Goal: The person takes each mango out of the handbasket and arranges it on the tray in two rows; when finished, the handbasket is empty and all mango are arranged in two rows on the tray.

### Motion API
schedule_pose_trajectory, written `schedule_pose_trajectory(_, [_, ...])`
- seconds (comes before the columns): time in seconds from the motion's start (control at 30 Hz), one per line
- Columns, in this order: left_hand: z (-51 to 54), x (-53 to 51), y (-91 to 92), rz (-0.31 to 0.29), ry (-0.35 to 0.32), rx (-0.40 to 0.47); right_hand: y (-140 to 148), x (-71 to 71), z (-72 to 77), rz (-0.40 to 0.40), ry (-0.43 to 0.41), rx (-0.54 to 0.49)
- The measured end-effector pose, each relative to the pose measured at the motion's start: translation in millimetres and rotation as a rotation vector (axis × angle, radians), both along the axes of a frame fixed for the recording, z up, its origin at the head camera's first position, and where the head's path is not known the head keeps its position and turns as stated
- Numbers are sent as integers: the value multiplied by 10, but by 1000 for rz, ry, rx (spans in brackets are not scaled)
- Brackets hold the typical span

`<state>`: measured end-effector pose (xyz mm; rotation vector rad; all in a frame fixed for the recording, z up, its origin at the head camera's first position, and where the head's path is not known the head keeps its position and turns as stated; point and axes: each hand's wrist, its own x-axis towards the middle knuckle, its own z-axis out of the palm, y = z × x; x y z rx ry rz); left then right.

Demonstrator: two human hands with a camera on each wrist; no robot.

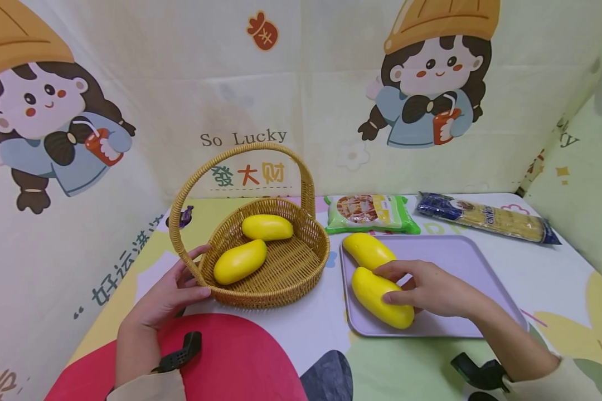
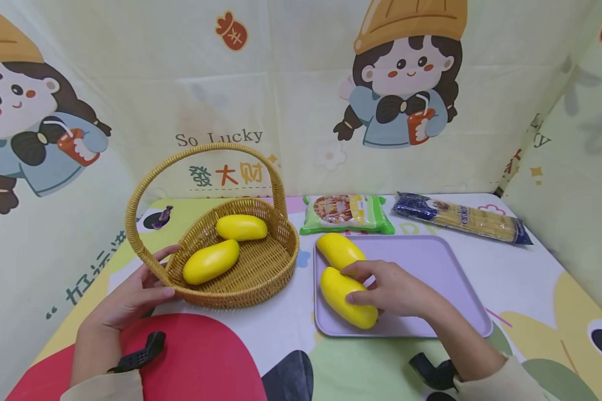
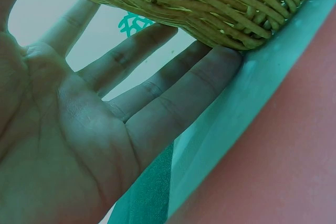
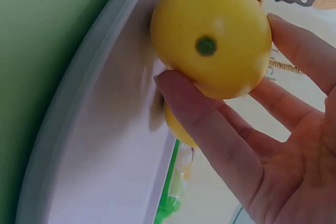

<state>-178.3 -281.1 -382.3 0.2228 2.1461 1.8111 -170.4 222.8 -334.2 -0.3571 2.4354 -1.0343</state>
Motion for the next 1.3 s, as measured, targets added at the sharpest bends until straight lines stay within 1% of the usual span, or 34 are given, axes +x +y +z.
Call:
schedule_pose_trajectory(0.17, [3, 3, 2, 8, 1, -7, 30, -4, 45, -14, -47, 24])
schedule_pose_trajectory(0.33, [1, -2, 1, 10, 2, -10, 31, -11, 65, -11, -69, 53])
schedule_pose_trajectory(0.63, [-14, -6, -12, 9, 5, -3, 10, -10, 64, -6, -97, 13])
schedule_pose_trajectory(0.73, [-15, -9, -8, 9, 4, -3, 17, -7, 76, -3, -103, 16])
schedule_pose_trajectory(1.0, [-19, -6, -1, 5, 7, -8, 54, -24, 131, 8, -88, 39])
schedule_pose_trajectory(1.3, [-16, -23, -4, -2, 6, -5, 62, -47, 163, 38, -57, 116])
